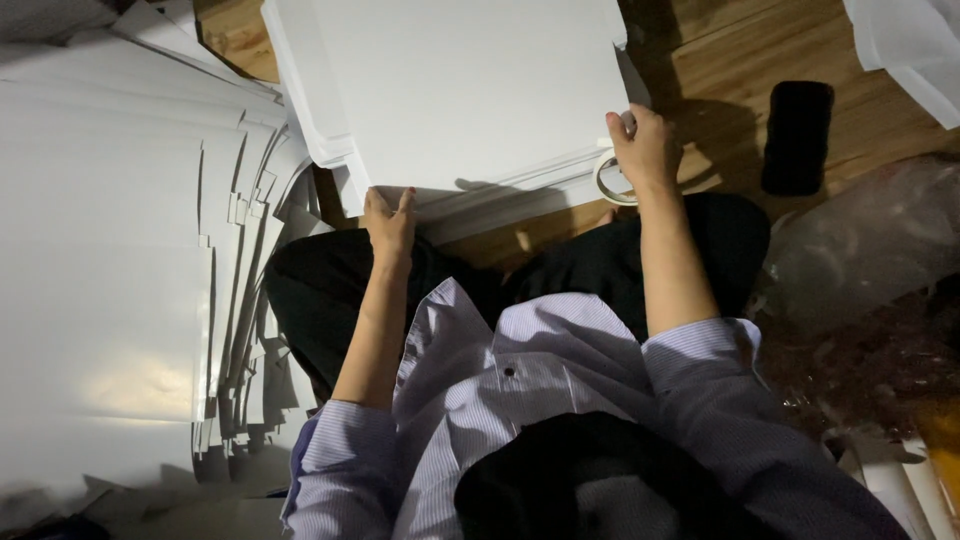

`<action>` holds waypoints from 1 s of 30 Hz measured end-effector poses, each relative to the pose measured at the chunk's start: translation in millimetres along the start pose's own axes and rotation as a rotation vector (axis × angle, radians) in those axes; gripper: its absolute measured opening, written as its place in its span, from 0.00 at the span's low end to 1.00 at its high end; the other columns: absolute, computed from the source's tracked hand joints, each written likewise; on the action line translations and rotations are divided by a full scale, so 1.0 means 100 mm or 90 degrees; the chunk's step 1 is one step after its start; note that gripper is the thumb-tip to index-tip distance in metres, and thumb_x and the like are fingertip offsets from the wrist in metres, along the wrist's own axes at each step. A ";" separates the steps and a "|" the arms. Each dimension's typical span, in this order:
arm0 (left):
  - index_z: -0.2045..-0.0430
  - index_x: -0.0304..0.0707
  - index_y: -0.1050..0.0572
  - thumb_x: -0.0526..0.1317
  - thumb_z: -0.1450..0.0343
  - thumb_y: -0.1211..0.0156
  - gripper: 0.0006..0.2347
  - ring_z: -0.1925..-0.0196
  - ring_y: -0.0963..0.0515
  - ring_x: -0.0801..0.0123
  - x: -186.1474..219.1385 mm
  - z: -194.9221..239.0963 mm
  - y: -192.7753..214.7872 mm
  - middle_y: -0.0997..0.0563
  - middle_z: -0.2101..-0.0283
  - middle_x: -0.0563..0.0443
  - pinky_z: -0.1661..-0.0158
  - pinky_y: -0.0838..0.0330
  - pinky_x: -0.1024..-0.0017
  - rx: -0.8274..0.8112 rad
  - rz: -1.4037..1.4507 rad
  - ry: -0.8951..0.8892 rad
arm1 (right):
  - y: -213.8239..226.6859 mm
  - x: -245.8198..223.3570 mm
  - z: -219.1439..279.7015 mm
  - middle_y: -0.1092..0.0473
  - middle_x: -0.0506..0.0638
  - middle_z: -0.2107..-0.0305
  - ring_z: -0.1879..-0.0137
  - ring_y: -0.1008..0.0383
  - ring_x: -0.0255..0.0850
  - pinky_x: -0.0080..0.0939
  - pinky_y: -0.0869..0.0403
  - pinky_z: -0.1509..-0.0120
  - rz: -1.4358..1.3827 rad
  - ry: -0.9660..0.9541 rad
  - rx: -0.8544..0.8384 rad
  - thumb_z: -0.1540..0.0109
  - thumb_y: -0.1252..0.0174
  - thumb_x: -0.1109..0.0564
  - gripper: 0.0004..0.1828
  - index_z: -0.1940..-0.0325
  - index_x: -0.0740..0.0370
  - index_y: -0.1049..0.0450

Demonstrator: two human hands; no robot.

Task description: The person prepares packaging materials by applying adhesive tape to white cardstock sheets one at a time and stacking them.

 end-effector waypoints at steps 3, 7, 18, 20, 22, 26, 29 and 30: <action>0.41 0.31 0.48 0.54 0.35 0.45 0.34 0.38 0.48 0.37 0.29 0.22 0.02 0.52 0.37 0.32 0.46 0.44 0.45 -0.058 -0.003 0.026 | 0.04 -0.06 -0.03 0.33 0.53 0.86 0.77 0.30 0.46 0.39 0.33 0.73 -0.052 -0.009 -0.007 0.38 0.44 0.44 0.20 0.72 0.64 0.28; 0.42 0.33 0.53 0.57 0.37 0.53 0.34 0.37 0.55 0.43 0.54 0.35 0.01 0.57 0.38 0.37 0.42 0.53 0.54 -0.108 -0.154 0.016 | -0.13 0.05 -0.08 0.37 0.56 0.83 0.75 0.38 0.55 0.55 0.44 0.74 0.016 -0.077 -0.097 0.38 0.49 0.47 0.21 0.80 0.61 0.41; 0.39 0.36 0.54 0.62 0.39 0.45 0.41 0.35 0.56 0.41 0.73 0.72 -0.06 0.59 0.37 0.28 0.45 0.54 0.40 0.073 -0.553 -0.253 | 0.14 -0.04 -0.09 0.33 0.58 0.58 0.58 0.30 0.48 0.47 0.32 0.60 -0.094 -0.149 -0.042 0.38 0.51 0.48 0.22 0.46 0.65 0.39; 0.40 0.32 0.49 0.50 0.39 0.47 0.34 0.35 0.50 0.41 0.88 0.85 -0.01 0.52 0.38 0.27 0.43 0.55 0.42 0.173 -0.611 -0.351 | 0.14 -0.05 -0.03 0.33 0.52 0.65 0.61 0.32 0.50 0.48 0.36 0.63 -0.080 -0.207 -0.113 0.40 0.58 0.52 0.09 0.61 0.54 0.35; 0.39 0.32 0.52 0.44 0.36 0.48 0.32 0.35 0.53 0.42 1.07 0.96 0.11 0.52 0.38 0.26 0.43 0.60 0.43 0.139 -0.597 -0.343 | -0.15 -0.14 0.08 0.36 0.50 0.72 0.63 0.34 0.45 0.45 0.36 0.61 -0.227 -0.148 -0.113 0.43 0.53 0.55 0.05 0.68 0.56 0.34; 0.40 0.29 0.49 0.41 0.33 0.50 0.28 0.35 0.53 0.43 1.16 0.99 0.23 0.48 0.39 0.26 0.44 0.68 0.39 0.041 -0.569 -0.383 | -0.71 -0.81 0.48 0.37 0.45 0.74 0.65 0.34 0.35 0.37 0.27 0.66 -0.459 -0.174 -0.317 0.46 0.46 0.53 0.05 0.70 0.55 0.31; 0.42 0.29 0.46 0.55 0.41 0.43 0.37 0.34 0.51 0.49 0.97 0.93 0.34 0.47 0.38 0.32 0.42 0.73 0.38 -0.015 -0.635 -0.338 | -0.96 -1.41 0.60 0.33 0.51 0.74 0.63 0.33 0.38 0.38 0.30 0.60 -0.501 -0.069 -0.379 0.47 0.42 0.57 0.07 0.69 0.62 0.28; 0.42 0.29 0.46 0.55 0.41 0.43 0.37 0.34 0.51 0.49 0.85 0.95 0.38 0.47 0.38 0.32 0.42 0.73 0.38 -0.016 -0.633 -0.334 | -0.99 -1.55 0.62 0.33 0.51 0.74 0.63 0.33 0.38 0.38 0.30 0.60 -0.499 -0.069 -0.383 0.47 0.42 0.57 0.07 0.69 0.62 0.28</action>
Point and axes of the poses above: each hand's wrist, its own z-axis away from the middle knuckle, its own y-axis out of the back of the hand, x = y × z, the point moved 8 cm from there along -z, towards the middle knuckle
